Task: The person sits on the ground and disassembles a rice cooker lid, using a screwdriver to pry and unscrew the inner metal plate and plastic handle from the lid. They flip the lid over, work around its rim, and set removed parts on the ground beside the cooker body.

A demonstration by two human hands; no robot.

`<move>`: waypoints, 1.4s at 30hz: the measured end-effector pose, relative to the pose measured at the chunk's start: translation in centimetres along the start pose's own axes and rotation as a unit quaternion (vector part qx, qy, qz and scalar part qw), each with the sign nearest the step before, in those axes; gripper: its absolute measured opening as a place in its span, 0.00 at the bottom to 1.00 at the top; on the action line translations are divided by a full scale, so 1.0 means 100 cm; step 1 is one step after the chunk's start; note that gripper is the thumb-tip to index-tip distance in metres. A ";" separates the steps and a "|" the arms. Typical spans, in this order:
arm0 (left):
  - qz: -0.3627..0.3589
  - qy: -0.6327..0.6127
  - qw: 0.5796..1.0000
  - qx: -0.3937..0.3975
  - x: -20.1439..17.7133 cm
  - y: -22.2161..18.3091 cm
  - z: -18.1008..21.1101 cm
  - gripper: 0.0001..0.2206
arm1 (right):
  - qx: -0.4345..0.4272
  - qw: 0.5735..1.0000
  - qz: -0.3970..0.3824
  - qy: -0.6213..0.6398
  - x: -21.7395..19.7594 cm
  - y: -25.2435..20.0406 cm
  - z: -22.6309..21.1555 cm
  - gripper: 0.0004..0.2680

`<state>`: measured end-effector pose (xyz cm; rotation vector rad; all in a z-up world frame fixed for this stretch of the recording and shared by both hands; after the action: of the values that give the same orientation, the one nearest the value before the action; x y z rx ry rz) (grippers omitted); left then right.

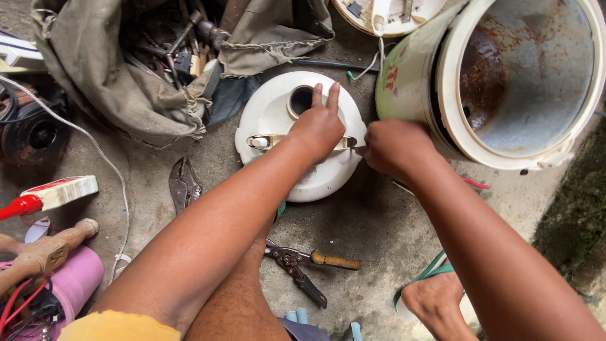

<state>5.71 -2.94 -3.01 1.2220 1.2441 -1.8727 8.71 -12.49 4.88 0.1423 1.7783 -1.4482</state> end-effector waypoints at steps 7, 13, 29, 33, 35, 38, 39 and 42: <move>0.033 -0.049 0.998 -0.006 -0.001 -0.008 0.000 0.09 | -0.063 0.992 -0.045 -0.095 0.024 0.053 -0.007 0.10; 0.001 -0.073 0.997 -0.012 -0.030 -0.016 -0.003 0.07 | -0.065 0.997 0.042 0.028 0.022 0.022 0.002 0.06; -0.029 -0.004 1.000 0.008 -0.038 -0.021 -0.001 0.10 | -0.104 0.954 0.139 0.244 0.056 -0.008 0.033 0.06; -0.035 -0.057 0.998 -0.010 -0.041 -0.026 -0.005 0.17 | -0.109 0.954 0.207 0.189 0.050 -0.010 0.028 0.06; -0.029 -0.063 0.998 -0.009 -0.041 -0.026 -0.006 0.17 | -0.095 0.956 0.207 0.185 0.052 -0.008 0.031 0.06; -0.025 -0.064 0.998 -0.008 -0.043 -0.025 -0.005 0.16 | -0.121 0.946 0.237 0.183 0.058 -0.008 0.036 0.07; -0.022 -0.064 0.998 -0.007 -0.044 -0.025 -0.005 0.16 | -0.139 0.937 0.255 0.194 0.058 -0.010 0.037 0.07; -0.022 -0.060 0.998 -0.004 -0.050 -0.023 -0.003 0.15 | -0.157 0.929 0.267 0.202 0.062 -0.009 0.042 0.07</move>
<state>6.01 -1.82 2.34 1.0683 1.2215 -1.9409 6.34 -18.81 1.58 0.7408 2.0591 -0.7666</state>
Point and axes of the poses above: each hand's wrist, its own y-axis towards the middle knuckle, its own x-axis out of the palm, z = x × y, the point moved 7 cm from there along y, towards the middle knuckle, and after that the axes turned 3 degrees about -z, right-handed, at the moved point
